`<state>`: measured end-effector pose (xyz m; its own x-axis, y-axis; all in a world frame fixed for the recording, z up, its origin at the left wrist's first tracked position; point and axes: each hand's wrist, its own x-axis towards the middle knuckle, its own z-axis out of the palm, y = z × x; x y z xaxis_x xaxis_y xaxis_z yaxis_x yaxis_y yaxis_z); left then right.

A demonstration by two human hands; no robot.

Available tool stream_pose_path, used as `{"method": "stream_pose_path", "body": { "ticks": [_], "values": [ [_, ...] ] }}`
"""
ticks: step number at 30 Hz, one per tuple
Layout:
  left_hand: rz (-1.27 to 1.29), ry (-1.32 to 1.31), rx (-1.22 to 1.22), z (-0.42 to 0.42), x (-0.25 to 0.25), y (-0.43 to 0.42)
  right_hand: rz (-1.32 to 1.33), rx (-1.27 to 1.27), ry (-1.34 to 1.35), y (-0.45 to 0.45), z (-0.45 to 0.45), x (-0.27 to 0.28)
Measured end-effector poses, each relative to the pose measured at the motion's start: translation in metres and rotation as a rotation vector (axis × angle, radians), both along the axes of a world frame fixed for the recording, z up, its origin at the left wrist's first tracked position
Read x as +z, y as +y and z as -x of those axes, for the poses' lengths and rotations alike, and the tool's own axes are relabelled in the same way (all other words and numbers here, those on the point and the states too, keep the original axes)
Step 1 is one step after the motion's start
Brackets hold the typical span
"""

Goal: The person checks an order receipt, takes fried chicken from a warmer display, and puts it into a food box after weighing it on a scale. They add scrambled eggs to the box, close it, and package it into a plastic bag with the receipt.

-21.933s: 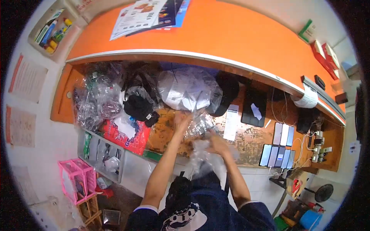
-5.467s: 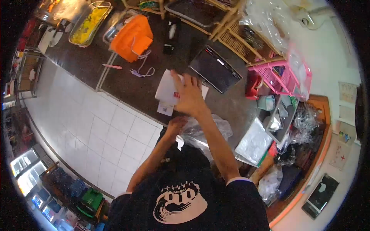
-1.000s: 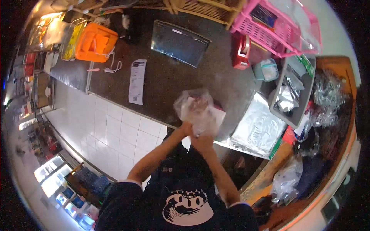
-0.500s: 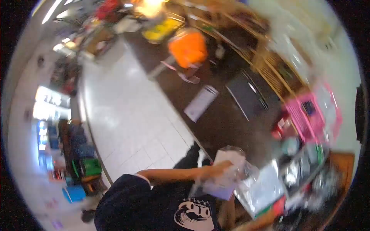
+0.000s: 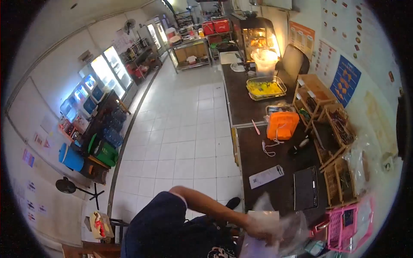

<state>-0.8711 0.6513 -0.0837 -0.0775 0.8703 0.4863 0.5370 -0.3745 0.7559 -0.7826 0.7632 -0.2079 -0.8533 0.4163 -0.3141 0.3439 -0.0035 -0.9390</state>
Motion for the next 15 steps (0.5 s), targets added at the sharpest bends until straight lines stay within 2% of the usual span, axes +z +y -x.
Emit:
{"method": "stream_pose_path", "body": {
  "ticks": [1, 3, 5, 7, 10, 12, 15],
  "values": [
    [0.001, -0.018, 0.004, -0.003, 0.0, 0.001, -0.008, 0.01, 0.001, -0.001, 0.0, 0.001],
    [0.111, -0.611, 0.064, 0.001, 0.008, -0.005, -0.017, 0.007, 0.012, -0.001, -0.01, 0.001],
    [0.117, -1.153, 0.134, 0.018, 0.026, -0.006, -0.023, -0.001, 0.024, 0.001, -0.028, 0.0],
    [0.097, -1.434, 0.179, 0.033, 0.039, -0.006, -0.018, -0.017, 0.032, 0.003, -0.045, 0.002],
    [0.12, -1.635, 0.162, 0.057, 0.063, -0.018, 0.019, -0.043, 0.052, -0.001, -0.062, 0.007],
    [0.186, -1.755, 0.036, 0.076, 0.083, -0.031, 0.043, -0.033, 0.067, -0.005, -0.063, 0.009],
    [0.176, -1.529, 0.239, 0.058, 0.139, -0.04, 0.088, -0.001, 0.118, -0.014, -0.056, 0.019]
  ]
}}
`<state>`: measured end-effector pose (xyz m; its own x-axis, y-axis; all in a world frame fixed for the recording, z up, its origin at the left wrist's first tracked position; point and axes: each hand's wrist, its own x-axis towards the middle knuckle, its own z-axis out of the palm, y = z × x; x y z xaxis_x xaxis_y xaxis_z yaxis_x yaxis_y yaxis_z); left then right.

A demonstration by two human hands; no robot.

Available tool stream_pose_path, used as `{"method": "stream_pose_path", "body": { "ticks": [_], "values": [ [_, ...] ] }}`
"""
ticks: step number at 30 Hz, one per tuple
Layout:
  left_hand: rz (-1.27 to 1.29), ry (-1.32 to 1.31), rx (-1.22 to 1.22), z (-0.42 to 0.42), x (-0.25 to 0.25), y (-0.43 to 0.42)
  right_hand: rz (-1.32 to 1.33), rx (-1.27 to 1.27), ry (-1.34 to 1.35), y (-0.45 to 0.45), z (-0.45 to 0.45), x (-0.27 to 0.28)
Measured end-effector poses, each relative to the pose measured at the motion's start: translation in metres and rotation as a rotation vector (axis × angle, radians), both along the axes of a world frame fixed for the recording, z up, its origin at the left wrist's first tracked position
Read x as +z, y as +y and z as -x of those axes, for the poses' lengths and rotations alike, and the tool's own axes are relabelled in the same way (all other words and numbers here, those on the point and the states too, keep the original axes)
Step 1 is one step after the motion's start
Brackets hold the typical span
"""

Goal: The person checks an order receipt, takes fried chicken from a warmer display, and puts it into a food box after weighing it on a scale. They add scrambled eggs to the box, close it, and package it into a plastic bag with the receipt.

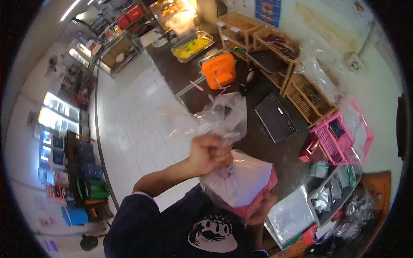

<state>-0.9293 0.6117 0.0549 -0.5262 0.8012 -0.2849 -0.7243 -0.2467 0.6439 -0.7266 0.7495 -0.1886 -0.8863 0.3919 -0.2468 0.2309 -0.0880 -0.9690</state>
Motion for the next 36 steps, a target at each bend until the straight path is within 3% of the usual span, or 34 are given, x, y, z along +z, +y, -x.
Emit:
{"method": "stream_pose_path", "body": {
  "ticks": [7, 12, 13, 14, 15, 16, 18, 19, 22, 24, 26, 27, 28, 29, 30, 31, 32, 33, 34, 36],
  "values": [
    [0.031, 0.295, -0.173, -0.009, -0.025, 0.02, 0.231, 0.127, 0.377, -0.013, 0.037, 0.043],
    [-0.165, 0.342, -0.4, 0.003, -0.067, 0.04, 0.433, 0.029, 0.643, 0.02, 0.024, 0.07],
    [-0.25, 0.354, -0.469, 0.008, -0.079, 0.045, 0.426, -0.003, 0.641, 0.029, 0.016, 0.079],
    [-0.235, 0.279, -0.487, 0.012, -0.092, 0.056, 0.027, -0.138, 0.642, 0.039, 0.009, 0.085],
    [0.01, 0.092, -0.304, 0.012, -0.105, 0.07, -0.371, -0.265, 0.616, 0.044, 0.0, 0.092],
    [0.259, -0.092, -0.116, 0.012, -0.122, 0.083, -0.497, -0.176, 0.263, 0.044, -0.013, 0.101],
    [0.37, -0.022, -0.095, 0.003, -0.18, 0.114, -0.491, -0.278, 0.189, 0.031, -0.019, 0.05],
    [0.211, 0.043, -0.206, 0.011, -0.256, 0.11, -0.478, -0.366, 0.124, 0.024, -0.021, 0.017],
    [0.423, 0.794, -0.368, -0.036, -0.342, 0.13, -0.544, -0.468, -0.026, 0.036, -0.055, -0.059],
    [0.409, 1.27, -0.437, -0.066, -0.378, 0.132, -0.43, -0.284, -0.182, 0.062, -0.096, -0.089],
    [0.346, 1.589, -0.428, -0.083, -0.399, 0.13, -0.72, -0.342, -0.218, 0.125, -0.126, -0.094],
    [0.318, 1.69, -0.401, -0.086, -0.407, 0.13, -0.572, -0.639, -0.236, 0.16, -0.139, -0.126],
    [0.299, 1.728, -0.38, -0.088, -0.417, 0.13, -0.656, -0.794, -0.361, 0.202, -0.14, -0.094],
    [0.295, 1.744, -0.373, -0.089, -0.43, 0.128, -0.938, -0.834, -0.355, 0.242, -0.138, -0.069],
    [0.305, 1.643, -0.39, -0.088, -0.446, 0.126, -1.023, -0.804, -0.524, 0.278, -0.134, -0.066],
    [0.32, 1.527, -0.39, -0.089, -0.469, 0.121, -1.156, -0.79, -0.381, 0.309, -0.131, -0.074],
    [0.339, 1.357, -0.377, -0.091, -0.503, 0.116, -1.206, -0.778, -0.427, 0.326, -0.118, -0.059],
    [0.342, 1.228, -0.361, -0.097, -0.504, 0.12, -1.204, -0.77, -0.425, 0.34, -0.115, -0.069],
    [0.349, 1.395, -0.382, -0.093, -0.502, 0.115, -1.234, -0.628, -0.587, 0.351, -0.109, -0.08],
    [0.319, 1.46, -0.406, -0.086, -0.446, 0.13, -1.193, -0.46, -0.9, 0.38, -0.098, -0.128]
  ]
}}
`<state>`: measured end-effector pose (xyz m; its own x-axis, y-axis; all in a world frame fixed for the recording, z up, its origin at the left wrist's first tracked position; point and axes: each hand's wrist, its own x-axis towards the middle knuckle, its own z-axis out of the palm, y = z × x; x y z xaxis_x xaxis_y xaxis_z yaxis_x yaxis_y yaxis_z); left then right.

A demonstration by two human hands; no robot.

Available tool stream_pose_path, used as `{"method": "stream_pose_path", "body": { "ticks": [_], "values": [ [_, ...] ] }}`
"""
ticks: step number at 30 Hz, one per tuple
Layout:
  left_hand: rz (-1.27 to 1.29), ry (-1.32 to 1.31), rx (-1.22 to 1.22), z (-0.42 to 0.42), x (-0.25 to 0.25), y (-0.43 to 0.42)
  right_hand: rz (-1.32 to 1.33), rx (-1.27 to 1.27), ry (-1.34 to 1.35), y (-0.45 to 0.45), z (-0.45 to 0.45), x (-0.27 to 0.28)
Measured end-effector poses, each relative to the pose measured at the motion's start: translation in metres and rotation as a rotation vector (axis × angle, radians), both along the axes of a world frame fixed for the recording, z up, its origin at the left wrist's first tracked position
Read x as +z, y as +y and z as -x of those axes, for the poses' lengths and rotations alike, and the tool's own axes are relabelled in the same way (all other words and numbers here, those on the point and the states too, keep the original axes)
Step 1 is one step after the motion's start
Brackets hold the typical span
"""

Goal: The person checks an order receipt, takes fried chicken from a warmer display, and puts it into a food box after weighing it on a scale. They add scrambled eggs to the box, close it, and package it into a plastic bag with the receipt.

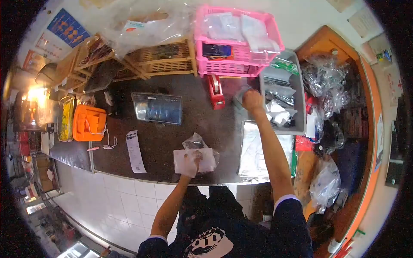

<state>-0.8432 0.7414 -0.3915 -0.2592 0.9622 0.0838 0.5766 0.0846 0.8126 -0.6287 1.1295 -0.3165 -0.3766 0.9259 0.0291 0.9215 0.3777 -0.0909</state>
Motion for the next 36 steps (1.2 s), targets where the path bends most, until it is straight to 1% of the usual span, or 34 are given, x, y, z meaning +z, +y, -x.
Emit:
{"method": "stream_pose_path", "body": {
  "ticks": [2, 3, 4, 5, 6, 7, 8, 9, 10, 11, 12, 13, 14, 15, 16, 17, 18, 19, 20, 21, 23, 24, 25, 26, 27, 28, 29, 30, 31, 32, 33, 35, 36],
  "values": [
    [-0.014, 0.057, -0.038, 0.004, 0.013, 0.011, 0.01, 0.036, -0.022, 0.001, -0.001, 0.013],
    [0.009, 0.05, -0.096, 0.004, 0.01, 0.014, 0.023, 0.07, -0.049, -0.001, -0.002, 0.022],
    [0.038, 0.052, -0.138, 0.008, 0.004, 0.012, -0.153, 0.003, 0.085, -0.009, -0.013, 0.028],
    [0.139, -0.02, -0.123, 0.006, -0.037, 0.006, -0.346, 0.042, 0.364, -0.027, -0.018, 0.04],
    [0.238, -0.096, -0.096, 0.002, -0.075, 0.002, -0.258, -0.018, 0.357, -0.033, -0.028, 0.051],
    [0.412, 0.015, -0.081, 0.005, -0.032, 0.017, -0.163, -0.005, 0.252, -0.056, -0.024, 0.09],
    [0.592, 0.111, -0.068, 0.005, 0.029, 0.036, -0.139, -0.054, 0.521, -0.086, -0.02, 0.103],
    [0.464, 0.041, -0.062, 0.008, 0.052, 0.041, 0.115, -0.135, 0.806, -0.122, -0.006, 0.113],
    [0.33, -0.022, -0.072, 0.012, 0.064, 0.045, 0.269, -0.092, 0.956, -0.15, -0.003, 0.077],
    [0.331, -0.007, -0.034, 0.015, 0.073, 0.045, 0.429, -0.068, 1.099, -0.178, -0.001, 0.04],
    [0.264, -0.124, -0.042, 0.015, 0.078, 0.047, 0.632, -0.104, 1.019, -0.219, 0.019, 0.041],
    [0.194, -0.246, -0.057, 0.011, 0.08, 0.048, 0.6, 0.008, 0.828, -0.247, 0.04, 0.055],
    [0.189, -0.241, -0.043, 0.008, 0.066, 0.05, 0.682, -0.039, 0.905, -0.271, 0.054, 0.055],
    [0.309, -0.238, -0.066, 0.008, 0.039, 0.051, 0.764, -0.089, 0.982, -0.284, 0.063, 0.048],
    [0.433, -0.237, -0.089, 0.01, 0.025, 0.049, 0.77, -0.08, 0.983, -0.288, 0.065, 0.042],
    [0.438, -0.236, -0.083, 0.01, 0.039, 0.049, 0.661, -0.027, 0.931, -0.294, 0.063, 0.034],
    [0.452, -0.119, -0.124, 0.012, 0.067, 0.053, 0.552, 0.021, 0.877, -0.299, 0.06, 0.029],
    [0.463, 0.002, -0.168, 0.016, 0.083, 0.057, 0.555, 0.019, 0.883, -0.302, 0.054, 0.026],
    [0.466, 0.004, -0.17, 0.019, 0.078, 0.056, 0.443, 0.054, 0.802, -0.302, 0.046, 0.024],
    [0.337, 0.014, -0.123, 0.018, 0.073, 0.056, 0.331, 0.086, 0.715, -0.302, 0.037, 0.021],
    [0.215, 0.005, -0.091, 0.016, 0.053, 0.056, 0.301, 0.106, 0.711, -0.297, 0.024, 0.014],
    [0.142, -0.03, -0.095, 0.017, 0.03, 0.057, 0.27, 0.125, 0.705, -0.299, 0.017, 0.014],
    [0.072, -0.075, -0.104, 0.006, 0.007, 0.056, 0.286, 0.077, 0.806, -0.3, 0.014, 0.009],
    [0.087, -0.117, -0.139, -0.009, 0.004, 0.05, 0.293, 0.019, 0.901, -0.301, 0.012, 0.008],
    [0.114, -0.22, -0.151, -0.019, 0.003, 0.041, 0.447, -0.074, 0.988, -0.301, 0.014, 0.025],
    [0.133, -0.315, -0.163, -0.016, 0.003, 0.04, 0.496, -0.007, 1.077, -0.3, 0.013, 0.017],
    [0.151, -0.402, -0.172, -0.008, 0.002, 0.041, 0.469, -0.006, 0.988, -0.302, 0.014, 0.01],
    [0.17, -0.481, -0.175, 0.0, 0.0, 0.041, 0.527, -0.018, 0.979, -0.302, 0.026, 0.022],
    [0.179, -0.521, -0.179, 0.004, -0.002, 0.041, 0.545, -0.053, 0.967, -0.305, 0.032, 0.013],
    [0.187, -0.56, -0.183, 0.008, -0.004, 0.042, 0.467, -0.017, 0.95, -0.306, 0.041, 0.01],
    [0.286, -0.573, -0.177, 0.011, -0.005, 0.04, 0.461, -0.027, 0.945, -0.309, 0.044, 0.009],
    [0.385, -0.585, -0.173, 0.015, -0.006, 0.044, 0.534, -0.074, 0.966, -0.313, 0.047, 0.008],
    [0.364, -0.329, -0.262, 0.016, 0.003, 0.048, 0.486, -0.071, 0.92, -0.316, 0.042, 0.005]
  ]
}}
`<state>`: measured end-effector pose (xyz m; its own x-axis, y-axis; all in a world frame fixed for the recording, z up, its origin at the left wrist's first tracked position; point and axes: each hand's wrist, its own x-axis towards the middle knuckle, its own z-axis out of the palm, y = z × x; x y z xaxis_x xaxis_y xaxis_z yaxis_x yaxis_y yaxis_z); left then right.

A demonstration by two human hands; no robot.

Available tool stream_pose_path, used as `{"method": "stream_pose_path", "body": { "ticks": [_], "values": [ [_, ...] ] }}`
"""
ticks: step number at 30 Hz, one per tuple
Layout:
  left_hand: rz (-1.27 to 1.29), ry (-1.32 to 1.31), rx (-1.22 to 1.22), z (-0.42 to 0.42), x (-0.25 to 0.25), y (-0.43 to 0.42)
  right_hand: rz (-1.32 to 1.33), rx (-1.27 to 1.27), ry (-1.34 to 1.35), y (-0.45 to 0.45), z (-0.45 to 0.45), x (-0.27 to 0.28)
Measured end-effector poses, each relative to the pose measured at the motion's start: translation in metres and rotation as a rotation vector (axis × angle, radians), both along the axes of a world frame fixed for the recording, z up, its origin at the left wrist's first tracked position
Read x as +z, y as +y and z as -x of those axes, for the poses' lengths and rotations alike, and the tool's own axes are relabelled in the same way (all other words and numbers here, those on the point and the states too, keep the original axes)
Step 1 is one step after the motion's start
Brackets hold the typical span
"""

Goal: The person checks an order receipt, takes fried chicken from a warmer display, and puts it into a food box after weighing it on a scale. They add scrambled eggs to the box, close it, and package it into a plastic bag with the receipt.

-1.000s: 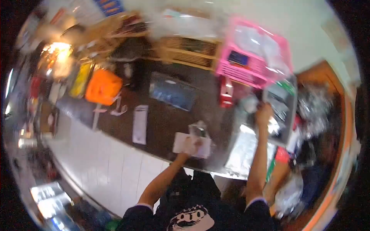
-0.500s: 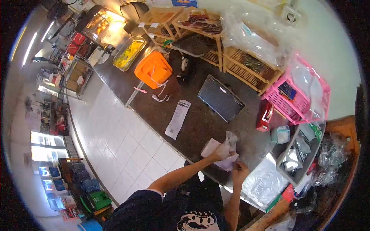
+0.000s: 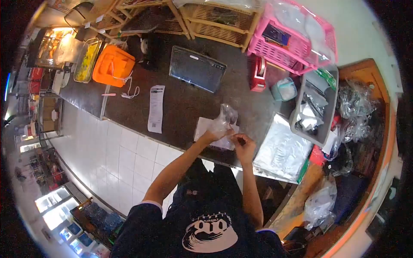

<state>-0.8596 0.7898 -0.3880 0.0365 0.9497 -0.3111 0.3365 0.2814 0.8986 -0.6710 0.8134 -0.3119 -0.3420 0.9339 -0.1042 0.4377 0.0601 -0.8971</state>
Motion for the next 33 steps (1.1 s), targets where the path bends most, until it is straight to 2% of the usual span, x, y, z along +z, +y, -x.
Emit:
{"method": "stream_pose_path", "body": {
  "ticks": [2, 3, 5, 6, 7, 8, 9, 10, 11, 13, 15, 17, 18, 21, 22, 25, 27, 29, 31, 33],
  "values": [
    [-0.074, 0.226, -0.116, 0.001, 0.024, 0.004, -0.048, 0.012, -0.009, -0.002, -0.013, -0.001],
    [-0.218, 0.307, -0.066, 0.002, 0.048, 0.007, -0.095, 0.023, -0.015, -0.001, -0.018, 0.002],
    [-0.357, 0.386, -0.012, 0.003, 0.06, 0.004, -0.096, -0.014, -0.063, 0.0, -0.029, 0.011],
    [-0.017, -0.048, 0.148, 0.005, 0.056, -0.001, -0.098, -0.054, -0.107, -0.001, -0.034, 0.017],
    [0.157, -0.314, 0.155, 0.013, 0.045, -0.002, -0.095, -0.052, -0.104, -0.003, -0.041, 0.026],
    [0.35, -0.547, 0.195, 0.021, 0.03, -0.004, -0.073, 0.065, -0.143, -0.005, -0.049, 0.037],
    [0.35, -0.542, 0.195, 0.026, 0.053, -0.003, -0.051, 0.181, -0.182, -0.008, -0.053, 0.043],
    [0.33, -0.499, 0.132, 0.031, 0.075, -0.001, -0.148, 0.359, -0.156, -0.011, -0.052, 0.043],
    [0.313, -0.457, 0.067, 0.032, 0.093, 0.002, -0.147, 0.352, -0.152, -0.015, -0.044, 0.045],
    [0.348, -0.399, 0.06, 0.027, 0.092, 0.002, -0.168, 0.542, -0.155, -0.032, -0.018, 0.047],
    [0.381, -0.335, 0.045, 0.017, 0.084, 0.001, -0.147, 0.495, -0.159, -0.033, 0.018, 0.028],
    [0.085, -0.174, 0.175, 0.0, 0.066, -0.01, -0.131, 0.44, -0.158, -0.04, 0.036, -0.001],
    [0.045, -0.082, 0.118, -0.004, 0.059, -0.026, -0.198, 0.342, -0.195, -0.048, 0.041, -0.019],
    [-0.056, 0.106, 0.063, -0.024, 0.044, -0.071, -0.294, 0.132, -0.048, -0.059, 0.051, -0.06],
    [-0.08, 0.137, 0.092, -0.029, 0.04, -0.084, -0.34, 0.112, -0.14, -0.068, 0.049, -0.074],
    [-0.143, 0.184, 0.29, -0.042, 0.033, -0.11, -0.375, 0.082, -0.232, -0.07, 0.052, -0.062],
    [-0.19, 0.256, 0.424, -0.045, 0.034, -0.116, -0.442, 0.03, -0.027, -0.066, 0.054, -0.052],
    [-0.243, 0.385, 0.562, -0.048, 0.039, -0.114, -0.426, 0.031, -0.061, -0.065, 0.056, -0.044],
    [-0.283, 0.53, 0.633, -0.048, 0.06, -0.101, -0.41, 0.031, -0.092, -0.065, 0.058, -0.04],
    [-0.306, 0.629, 0.516, -0.047, 0.107, -0.082, -0.377, -0.002, -0.172, -0.067, 0.06, -0.039]
  ]
}}
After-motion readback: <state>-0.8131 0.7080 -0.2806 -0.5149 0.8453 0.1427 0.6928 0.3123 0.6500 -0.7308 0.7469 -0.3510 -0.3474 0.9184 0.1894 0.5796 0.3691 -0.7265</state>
